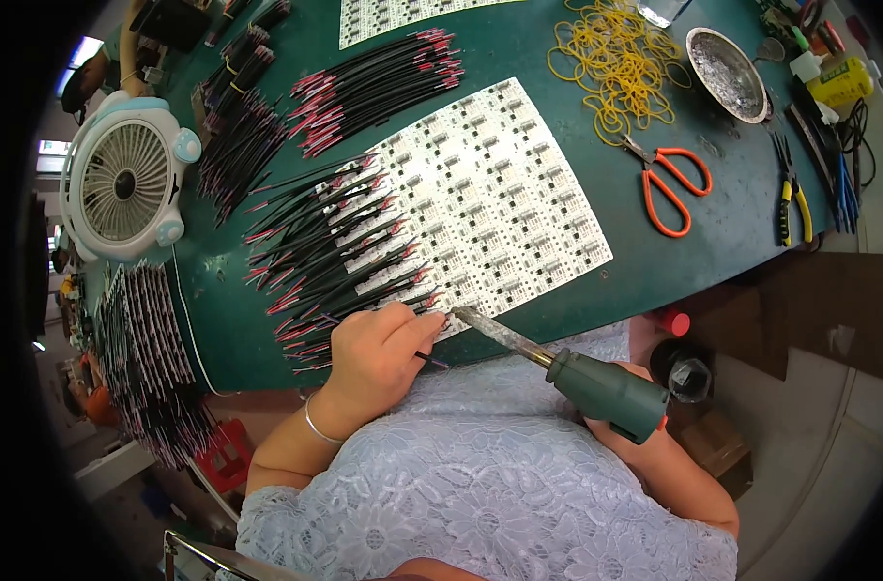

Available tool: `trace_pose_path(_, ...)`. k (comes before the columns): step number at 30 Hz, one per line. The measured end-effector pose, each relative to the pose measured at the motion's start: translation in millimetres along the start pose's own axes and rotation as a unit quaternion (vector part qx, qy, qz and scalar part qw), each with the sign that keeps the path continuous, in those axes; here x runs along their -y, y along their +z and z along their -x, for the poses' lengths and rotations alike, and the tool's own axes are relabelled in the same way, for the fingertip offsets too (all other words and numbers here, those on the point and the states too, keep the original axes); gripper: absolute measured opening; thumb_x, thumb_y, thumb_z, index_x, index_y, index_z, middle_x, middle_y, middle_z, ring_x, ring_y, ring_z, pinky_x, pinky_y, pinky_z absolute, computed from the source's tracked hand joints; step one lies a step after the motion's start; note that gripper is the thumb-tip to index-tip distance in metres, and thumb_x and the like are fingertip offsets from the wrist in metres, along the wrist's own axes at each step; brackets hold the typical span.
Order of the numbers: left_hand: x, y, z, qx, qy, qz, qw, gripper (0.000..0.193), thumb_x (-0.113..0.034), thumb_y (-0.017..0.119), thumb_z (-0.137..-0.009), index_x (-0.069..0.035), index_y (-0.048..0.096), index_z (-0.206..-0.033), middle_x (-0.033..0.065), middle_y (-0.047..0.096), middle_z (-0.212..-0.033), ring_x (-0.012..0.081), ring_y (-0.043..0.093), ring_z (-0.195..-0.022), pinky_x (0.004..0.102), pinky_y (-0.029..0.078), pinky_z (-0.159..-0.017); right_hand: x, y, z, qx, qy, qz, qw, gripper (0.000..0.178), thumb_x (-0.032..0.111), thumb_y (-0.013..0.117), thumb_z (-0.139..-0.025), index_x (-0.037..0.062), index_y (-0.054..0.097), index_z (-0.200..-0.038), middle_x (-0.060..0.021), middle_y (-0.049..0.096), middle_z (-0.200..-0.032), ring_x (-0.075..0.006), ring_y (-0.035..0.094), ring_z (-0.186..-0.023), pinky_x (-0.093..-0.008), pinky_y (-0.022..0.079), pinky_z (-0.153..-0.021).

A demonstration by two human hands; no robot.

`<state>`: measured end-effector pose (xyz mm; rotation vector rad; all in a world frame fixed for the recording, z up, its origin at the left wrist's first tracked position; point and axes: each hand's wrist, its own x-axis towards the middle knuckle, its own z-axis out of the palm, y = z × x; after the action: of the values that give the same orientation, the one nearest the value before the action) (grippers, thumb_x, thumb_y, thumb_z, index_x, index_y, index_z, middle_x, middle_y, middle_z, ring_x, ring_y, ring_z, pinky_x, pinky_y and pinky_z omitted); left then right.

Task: The person solders wires onto printed circuit board panels using a soldering iron, picking up and arranging wires on the board by hand.

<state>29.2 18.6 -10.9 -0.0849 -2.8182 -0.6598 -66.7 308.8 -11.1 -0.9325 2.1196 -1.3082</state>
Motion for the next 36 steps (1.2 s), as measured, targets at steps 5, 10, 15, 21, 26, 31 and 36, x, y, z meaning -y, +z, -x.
trace_pose_path(5, 1.7, 2.1, 0.8, -0.011, -0.009, 0.019, 1.000, 0.028, -0.004, 0.072, -0.064, -0.010, 0.068, -0.092, 0.0009, 0.054, -0.070, 0.0180, 0.054, -0.055, 0.0307, 0.041, -0.048, -3.2, 5.1, 8.7, -0.015, 0.081, -0.047, 0.996, 0.020, 0.008, 0.067, -0.078, 0.0030, 0.066, -0.097, -0.0116, 0.065, -0.091, -0.0294, 0.062, -0.081, -0.0373, 0.047, -0.072)
trace_pose_path(10, 3.2, 2.9, 0.3, -0.020, -0.006, 0.025, 0.999, 0.027, -0.003, 0.072, -0.065, -0.010, 0.068, -0.091, 0.0011, 0.054, -0.071, 0.0183, 0.055, -0.055, 0.0311, 0.041, -0.048, -1.6, 3.0, 6.4, -0.006, 0.002, 0.051, 0.999, 0.025, 0.007, 0.069, -0.076, 0.0035, 0.066, -0.100, -0.0111, 0.065, -0.095, -0.0294, 0.061, -0.087, -0.0376, 0.046, -0.078)
trace_pose_path(15, 4.4, 3.1, 0.0, -0.014, -0.010, 0.025, 1.000, 0.025, -0.004, 0.073, -0.065, -0.010, 0.068, -0.090, 0.0012, 0.054, -0.070, 0.0190, 0.055, -0.055, 0.0314, 0.041, -0.048, -4.1, 5.9, 12.0, -0.017, 0.059, 0.006, 0.998, 0.027, 0.007, 0.070, -0.075, 0.0044, 0.066, -0.102, -0.0110, 0.065, -0.097, -0.0295, 0.060, -0.090, -0.0379, 0.046, -0.081)
trace_pose_path(21, 2.6, 1.1, -2.3, -0.004, -0.015, 0.019, 1.000, 0.024, -0.004, 0.073, -0.065, -0.011, 0.068, -0.088, 0.0007, 0.054, -0.070, 0.0192, 0.055, -0.056, 0.0316, 0.041, -0.048, 3.4, 3.2, -0.3, -0.005, -0.020, 0.107, 0.994, 0.027, 0.008, 0.070, -0.070, 0.0059, 0.067, -0.097, -0.0114, 0.065, -0.091, -0.0290, 0.062, -0.081, -0.0359, 0.050, -0.072)
trace_pose_path(26, 2.5, 1.7, -3.7, -0.001, -0.017, 0.017, 1.000, 0.025, -0.004, 0.073, -0.064, -0.011, 0.067, -0.087, 0.0007, 0.053, -0.070, 0.0190, 0.055, -0.055, 0.0313, 0.042, -0.048, 2.8, 1.1, -5.1, 0.019, -0.052, 0.118, 0.991, 0.023, 0.009, 0.070, -0.066, 0.0058, 0.068, -0.089, -0.0112, 0.064, -0.084, -0.0279, 0.063, -0.068, -0.0327, 0.051, -0.061)
trace_pose_path(31, 2.0, 0.9, -4.6, -0.002, -0.020, 0.017, 1.000, 0.024, -0.004, 0.073, -0.064, -0.011, 0.067, -0.086, 0.0010, 0.053, -0.069, 0.0193, 0.055, -0.054, 0.0314, 0.042, -0.048, -5.5, 2.4, 20.4, -0.020, 0.131, -0.100, 0.986, 0.024, 0.003, 0.065, -0.078, 0.0005, 0.062, -0.101, -0.0095, 0.062, -0.091, -0.0193, 0.064, -0.071, -0.0309, 0.052, -0.062)
trace_pose_path(36, 2.5, 1.2, -5.0, 0.006, -0.026, 0.019, 0.999, 0.020, -0.005, 0.073, -0.067, -0.012, 0.068, -0.085, 0.0015, 0.055, -0.069, 0.0201, 0.055, -0.055, 0.0319, 0.043, -0.048, 4.1, 6.7, 24.5, -0.121, 0.194, -0.305, 0.924, 0.026, 0.002, 0.063, -0.081, -0.0009, 0.058, -0.106, -0.0080, 0.060, -0.095, -0.0172, 0.063, -0.075, -0.0305, 0.052, -0.064)
